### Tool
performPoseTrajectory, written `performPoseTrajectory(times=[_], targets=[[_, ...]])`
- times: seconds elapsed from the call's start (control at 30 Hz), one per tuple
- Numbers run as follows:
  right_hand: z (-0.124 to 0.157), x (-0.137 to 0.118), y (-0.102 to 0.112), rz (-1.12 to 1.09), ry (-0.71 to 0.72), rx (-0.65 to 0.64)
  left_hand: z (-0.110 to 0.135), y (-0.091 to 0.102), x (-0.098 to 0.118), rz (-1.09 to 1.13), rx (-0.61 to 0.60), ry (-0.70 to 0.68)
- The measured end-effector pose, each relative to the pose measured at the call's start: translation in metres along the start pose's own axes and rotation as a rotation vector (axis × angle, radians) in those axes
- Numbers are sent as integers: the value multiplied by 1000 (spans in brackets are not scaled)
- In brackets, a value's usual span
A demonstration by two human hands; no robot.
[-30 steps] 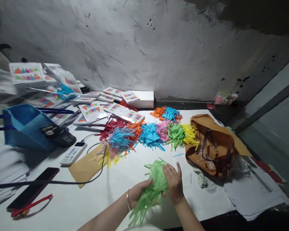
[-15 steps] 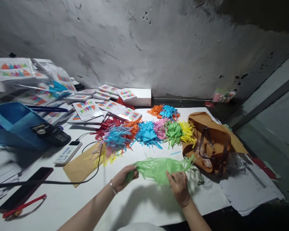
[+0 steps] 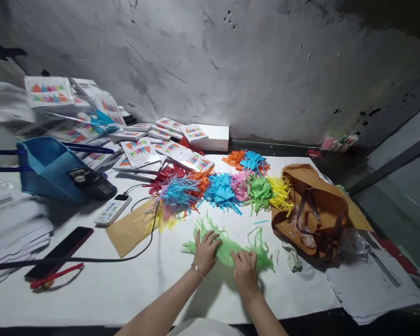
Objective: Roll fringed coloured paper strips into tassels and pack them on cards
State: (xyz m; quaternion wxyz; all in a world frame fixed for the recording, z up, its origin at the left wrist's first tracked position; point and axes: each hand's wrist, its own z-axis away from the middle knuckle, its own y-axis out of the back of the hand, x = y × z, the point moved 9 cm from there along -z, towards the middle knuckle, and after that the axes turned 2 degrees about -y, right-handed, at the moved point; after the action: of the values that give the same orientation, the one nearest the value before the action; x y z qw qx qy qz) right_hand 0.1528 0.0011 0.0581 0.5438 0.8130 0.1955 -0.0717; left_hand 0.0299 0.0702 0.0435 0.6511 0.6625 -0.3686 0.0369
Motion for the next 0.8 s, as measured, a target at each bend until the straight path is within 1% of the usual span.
performPoseTrajectory(times=[0.07, 0.13, 0.17, 0.23, 0.27, 0.3, 0.33, 0.37, 0.43, 0.5, 0.53, 0.57, 0.63, 0.7, 0.8], targets=[[7, 6, -9, 57, 22, -15, -1, 18, -22, -72, 25, 5], [17, 8, -25, 95, 50, -46, 9, 33, -45, -123, 23, 0], [22, 7, -34, 102, 63, -66, 19, 37, -56, -149, 12, 7], [31, 2, -50, 99, 70, -104, 42, 41, -75, -230, -6, 64], [35, -1, -56, 96, 62, -122, 55, 42, -81, -280, -3, 108], [38, -3, -61, 96, 50, -138, 68, 40, -82, -323, 0, 140], [41, -5, -65, 96, 36, -153, 79, 35, -78, -353, 0, 146], [43, -6, -68, 96, 21, -171, 87, 27, -68, -361, -12, 117], [45, -6, -70, 94, 1, -210, 95, 2, -32, -307, -76, -53], [46, -4, -70, 88, -10, -252, 96, -25, 3, -197, -157, -219], [46, -3, -69, 86, -13, -270, 92, -36, 13, -149, -178, -231], [45, -1, -67, 85, -15, -282, 86, -44, 17, -108, -186, -209], [45, 1, -62, 61, -11, -309, 73, -54, 14, -53, -188, -136], [46, 2, -57, 11, -5, -344, 65, -58, 8, -10, -195, -108], [47, 4, -50, -44, -25, -377, 65, -57, 0, 49, -212, -135]])
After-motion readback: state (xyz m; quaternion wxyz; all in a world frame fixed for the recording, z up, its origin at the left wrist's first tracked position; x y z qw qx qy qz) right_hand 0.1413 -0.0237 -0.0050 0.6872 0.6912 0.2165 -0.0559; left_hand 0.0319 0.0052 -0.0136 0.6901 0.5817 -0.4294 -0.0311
